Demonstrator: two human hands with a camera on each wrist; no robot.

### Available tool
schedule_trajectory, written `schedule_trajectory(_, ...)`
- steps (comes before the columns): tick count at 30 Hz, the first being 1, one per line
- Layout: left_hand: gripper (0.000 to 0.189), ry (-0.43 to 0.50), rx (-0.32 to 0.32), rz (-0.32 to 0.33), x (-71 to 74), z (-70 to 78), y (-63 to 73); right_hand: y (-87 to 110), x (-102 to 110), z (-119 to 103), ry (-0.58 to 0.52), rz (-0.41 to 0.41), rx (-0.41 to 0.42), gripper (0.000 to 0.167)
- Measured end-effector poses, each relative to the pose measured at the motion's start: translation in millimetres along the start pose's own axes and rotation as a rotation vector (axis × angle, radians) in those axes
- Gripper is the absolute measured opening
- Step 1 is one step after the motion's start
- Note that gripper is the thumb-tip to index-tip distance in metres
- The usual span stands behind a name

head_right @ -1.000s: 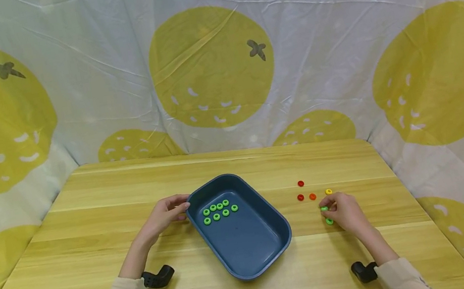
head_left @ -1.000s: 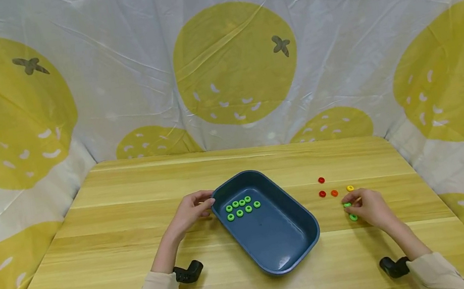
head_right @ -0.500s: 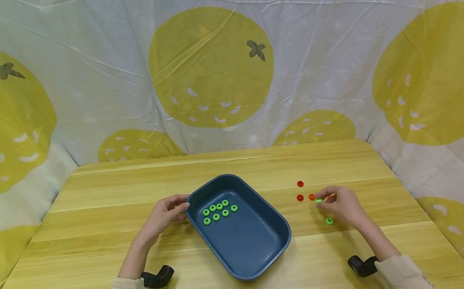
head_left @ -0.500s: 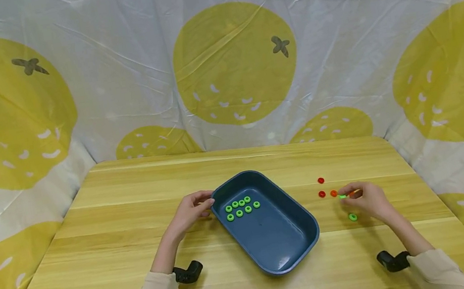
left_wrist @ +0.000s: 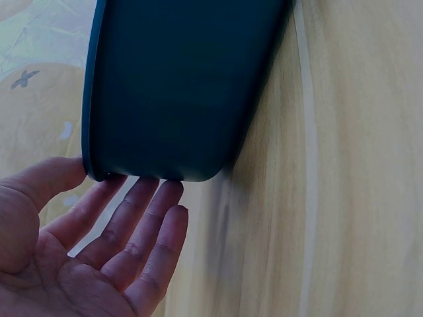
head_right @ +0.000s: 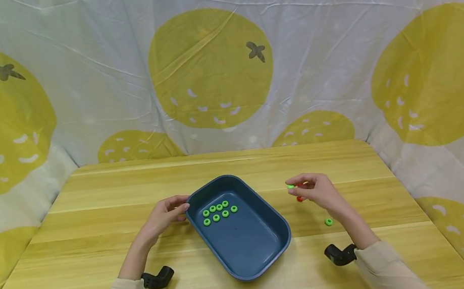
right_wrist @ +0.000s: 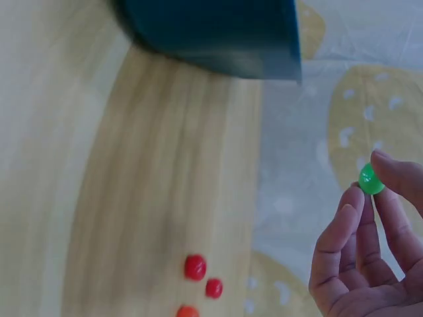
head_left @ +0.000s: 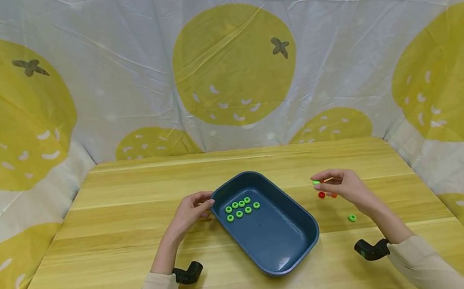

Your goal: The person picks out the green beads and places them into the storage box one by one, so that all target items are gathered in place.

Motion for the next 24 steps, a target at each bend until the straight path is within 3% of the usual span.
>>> schedule_trajectory(9,0.038,0.007,0.001,-0.001,-0.3,-0.3,0.7,-18.0,-31,-30,-0.037,-0.056,0.044,0.041)
schedule_trajectory(24,0.038,-0.001,-0.003,0.000,0.0,-0.7,-2.1,-45.1,-80,-66,-0.056,-0.136,0.111,0.033)
Point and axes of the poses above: each hand's wrist, its own y-axis away from the middle knuckle, its own x-axis out of the back of the hand, z = x × y, the point moved 10 cm from there along -y, towards the middle knuckle, and after that the axes turned 9 degrees about -y, right-handed, at the moved point
